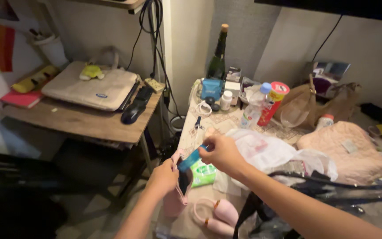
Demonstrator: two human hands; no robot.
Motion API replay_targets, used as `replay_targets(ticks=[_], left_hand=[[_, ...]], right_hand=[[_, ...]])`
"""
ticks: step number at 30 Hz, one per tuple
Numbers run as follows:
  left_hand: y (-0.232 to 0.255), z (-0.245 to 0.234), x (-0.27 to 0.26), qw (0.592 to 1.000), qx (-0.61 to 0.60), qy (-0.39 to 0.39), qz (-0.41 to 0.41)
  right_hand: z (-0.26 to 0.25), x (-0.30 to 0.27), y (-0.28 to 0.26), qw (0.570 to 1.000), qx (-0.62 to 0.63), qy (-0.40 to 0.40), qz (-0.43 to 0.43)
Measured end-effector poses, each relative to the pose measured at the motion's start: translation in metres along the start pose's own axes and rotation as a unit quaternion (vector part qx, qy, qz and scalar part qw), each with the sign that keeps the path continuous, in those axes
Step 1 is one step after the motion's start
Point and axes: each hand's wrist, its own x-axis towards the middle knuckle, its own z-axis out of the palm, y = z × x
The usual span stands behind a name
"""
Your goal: The person gathers various toiletries including lotion, foundation, and wipes from a table and a bathroom cabinet, then packs them into a pink pouch and a large tote bag.
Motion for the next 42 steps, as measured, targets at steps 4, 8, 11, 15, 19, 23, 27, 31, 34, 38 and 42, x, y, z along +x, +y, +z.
replay_targets(ticks=[4,8,11,15,19,23,27,31,34,38,42], left_hand=[[-0.018,0.009,-0.016,0.991,-0.042,0.097,0.083],[-0.025,0.001,-0.032,0.991,-0.018,0.133,0.025],[-0.018,-0.005,-0.041,0.986,-0.021,0.159,0.035],[-0.011,-0.005,-0.049,0.982,-0.047,0.174,0.05],[-0.004,-0.007,-0.053,0.983,-0.046,0.171,0.046],[-0.006,-0.008,-0.051,0.982,-0.05,0.17,0.063],[-0.011,-0.003,-0.048,0.976,-0.069,0.175,0.109],[-0.016,-0.002,-0.046,0.98,-0.066,0.156,0.108],[-0.018,-0.002,-0.044,0.969,-0.01,0.181,0.168],[-0.013,-0.009,-0.042,0.977,-0.072,0.162,0.121],[-0.013,-0.016,-0.035,0.979,-0.119,0.138,0.092]], right_hand=[[0.014,-0.024,0.0,1.0,0.002,-0.017,0.013],[0.021,-0.043,0.004,1.0,-0.026,-0.002,0.007],[0.023,-0.045,0.002,0.999,-0.045,0.013,-0.009],[0.034,-0.045,0.004,0.995,-0.081,0.039,-0.048],[0.051,-0.037,0.009,0.985,-0.15,-0.06,-0.069],[0.08,-0.026,0.023,0.964,-0.216,-0.075,-0.139],[0.096,-0.013,0.039,0.964,-0.209,-0.061,-0.152],[0.11,0.0,0.058,0.973,-0.187,-0.049,-0.127],[0.124,0.011,0.067,0.984,-0.149,-0.061,-0.071],[0.123,0.009,0.062,0.969,-0.213,-0.053,-0.111],[0.103,0.005,0.064,0.935,-0.276,-0.013,-0.221]])
